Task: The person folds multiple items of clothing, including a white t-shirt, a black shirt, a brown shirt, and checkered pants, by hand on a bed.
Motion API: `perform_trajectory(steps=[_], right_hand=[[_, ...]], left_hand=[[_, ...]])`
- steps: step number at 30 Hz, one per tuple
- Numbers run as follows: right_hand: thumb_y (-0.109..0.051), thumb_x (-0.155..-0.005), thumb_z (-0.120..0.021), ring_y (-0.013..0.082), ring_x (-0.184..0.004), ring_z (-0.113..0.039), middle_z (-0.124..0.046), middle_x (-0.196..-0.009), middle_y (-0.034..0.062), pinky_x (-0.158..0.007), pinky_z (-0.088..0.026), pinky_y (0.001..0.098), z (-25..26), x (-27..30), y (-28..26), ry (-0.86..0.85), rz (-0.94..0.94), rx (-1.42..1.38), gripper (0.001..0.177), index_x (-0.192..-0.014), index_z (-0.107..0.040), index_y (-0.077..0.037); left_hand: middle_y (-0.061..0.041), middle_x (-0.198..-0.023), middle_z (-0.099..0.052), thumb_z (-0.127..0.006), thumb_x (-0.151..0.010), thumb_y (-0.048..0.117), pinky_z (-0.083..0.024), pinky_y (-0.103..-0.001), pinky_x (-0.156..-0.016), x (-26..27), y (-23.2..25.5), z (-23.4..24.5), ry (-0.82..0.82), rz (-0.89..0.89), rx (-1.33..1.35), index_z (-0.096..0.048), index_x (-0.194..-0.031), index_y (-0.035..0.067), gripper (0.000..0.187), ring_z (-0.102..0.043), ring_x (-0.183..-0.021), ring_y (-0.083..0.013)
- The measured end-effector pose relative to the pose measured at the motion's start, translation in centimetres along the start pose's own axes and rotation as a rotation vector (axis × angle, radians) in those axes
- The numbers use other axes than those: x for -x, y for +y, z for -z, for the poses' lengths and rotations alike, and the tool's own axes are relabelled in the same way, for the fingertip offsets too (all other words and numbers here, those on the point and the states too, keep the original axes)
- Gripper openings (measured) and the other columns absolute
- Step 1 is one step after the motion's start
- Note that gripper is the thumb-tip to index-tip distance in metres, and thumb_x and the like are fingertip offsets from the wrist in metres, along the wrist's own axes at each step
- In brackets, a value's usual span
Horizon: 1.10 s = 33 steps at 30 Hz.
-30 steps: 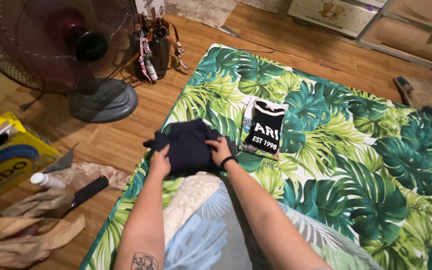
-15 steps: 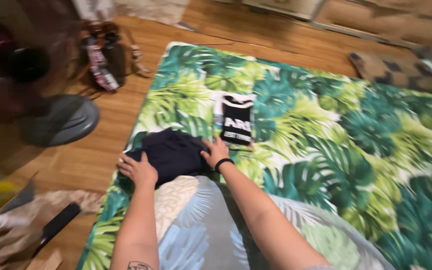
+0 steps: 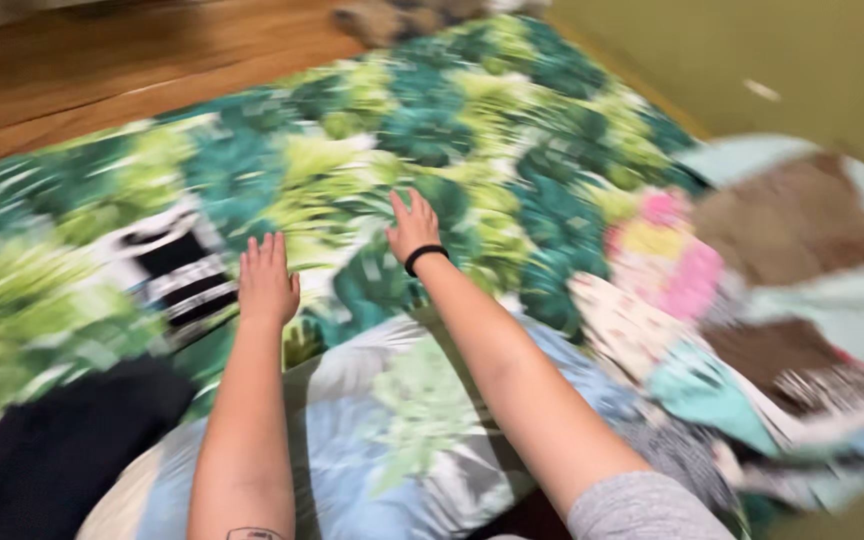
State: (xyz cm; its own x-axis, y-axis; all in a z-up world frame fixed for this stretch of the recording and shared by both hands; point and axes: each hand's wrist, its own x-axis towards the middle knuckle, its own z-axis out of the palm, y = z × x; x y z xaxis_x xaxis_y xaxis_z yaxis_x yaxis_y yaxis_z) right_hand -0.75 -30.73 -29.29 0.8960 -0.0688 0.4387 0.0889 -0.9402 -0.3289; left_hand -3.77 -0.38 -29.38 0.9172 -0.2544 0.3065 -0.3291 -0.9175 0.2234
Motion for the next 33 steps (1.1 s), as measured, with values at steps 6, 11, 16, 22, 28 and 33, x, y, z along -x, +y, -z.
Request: perform_trajectory(steps=[6, 11, 16, 22, 28, 33], right_hand=[[-0.026, -0.085, -0.078, 0.0419, -0.142, -0.035, -0.032, -0.159, 0.0195, -0.112, -0.034, 0.0545, 12.1, 2.5, 14.5, 0.026, -0.338, 0.11, 0.079, -0.154, -0.04, -0.019], [-0.025, -0.088, -0.076, 0.0426, -0.142, -0.033, -0.03, -0.16, 0.0188, -0.115, -0.032, 0.0548, 19.4, 7.6, 25.2, 0.106, -0.524, 0.169, 0.077, -0.154, -0.039, -0.017], [-0.021, -0.082, -0.077, 0.0426, -0.143, -0.032, -0.031, -0.158, 0.0195, -0.115, -0.03, 0.0545, 25.0, 15.0, 35.2, 0.2, -0.676, 0.205, 0.08, -0.153, -0.041, -0.015], [-0.016, -0.086, -0.071, 0.0377, -0.145, -0.036, -0.037, -0.158, 0.0166, -0.115, -0.031, 0.0568, 30.8, 25.8, 45.6, 0.189, -1.03, 0.449, 0.064, -0.147, -0.052, -0.015], [-0.04, -0.083, -0.078, 0.0341, -0.144, -0.033, -0.033, -0.159, 0.009, -0.113, -0.033, 0.0545, 35.2, 33.6, 46.8, -0.289, -1.118, 0.386, 0.073, -0.146, -0.047, -0.017], [-0.052, -0.075, -0.083, 0.0315, -0.141, -0.046, -0.053, -0.149, 0.0062, -0.116, -0.036, 0.0502, 34.1, 34.4, 45.4, -0.563, -0.969, 0.428, 0.089, -0.153, -0.046, -0.028]], left_hand=[[-0.018, -0.164, -0.035, -0.071, -0.086, 0.021, -0.022, -0.051, -0.124, -7.3, 17.2, -2.6, -0.059, -0.32, 0.124, -0.027, -0.161, 0.006, 0.089, -0.027, -0.153, -0.04], [-0.019, -0.162, -0.035, -0.069, -0.089, 0.022, -0.022, -0.051, -0.123, -9.1, 31.2, -6.3, -0.126, -0.532, 0.223, -0.027, -0.16, 0.003, 0.085, -0.026, -0.152, -0.0423], [-0.018, -0.161, -0.037, -0.069, -0.088, 0.023, -0.023, -0.051, -0.123, -7.8, 44.1, -10.9, -0.206, -0.767, 0.224, -0.029, -0.158, 0.005, 0.083, -0.027, -0.151, -0.0414], [-0.017, -0.16, -0.039, -0.067, -0.089, 0.022, -0.024, -0.051, -0.122, -3.3, 56.4, -13.4, -0.312, -1.038, 0.287, -0.034, -0.156, 0.006, 0.076, -0.029, -0.15, -0.0406], [-0.017, -0.16, -0.038, -0.066, -0.09, 0.021, -0.021, -0.049, -0.123, 0.6, 61.9, -14.0, -0.339, -1.132, 0.328, -0.038, -0.153, 0.007, 0.07, -0.027, -0.151, -0.0393], [-0.016, -0.16, -0.037, -0.066, -0.09, 0.021, -0.02, -0.049, -0.123, 0.4, 61.4, -14.1, -0.362, -1.116, 0.269, -0.04, -0.152, 0.008, 0.068, -0.025, -0.152, -0.0385]])
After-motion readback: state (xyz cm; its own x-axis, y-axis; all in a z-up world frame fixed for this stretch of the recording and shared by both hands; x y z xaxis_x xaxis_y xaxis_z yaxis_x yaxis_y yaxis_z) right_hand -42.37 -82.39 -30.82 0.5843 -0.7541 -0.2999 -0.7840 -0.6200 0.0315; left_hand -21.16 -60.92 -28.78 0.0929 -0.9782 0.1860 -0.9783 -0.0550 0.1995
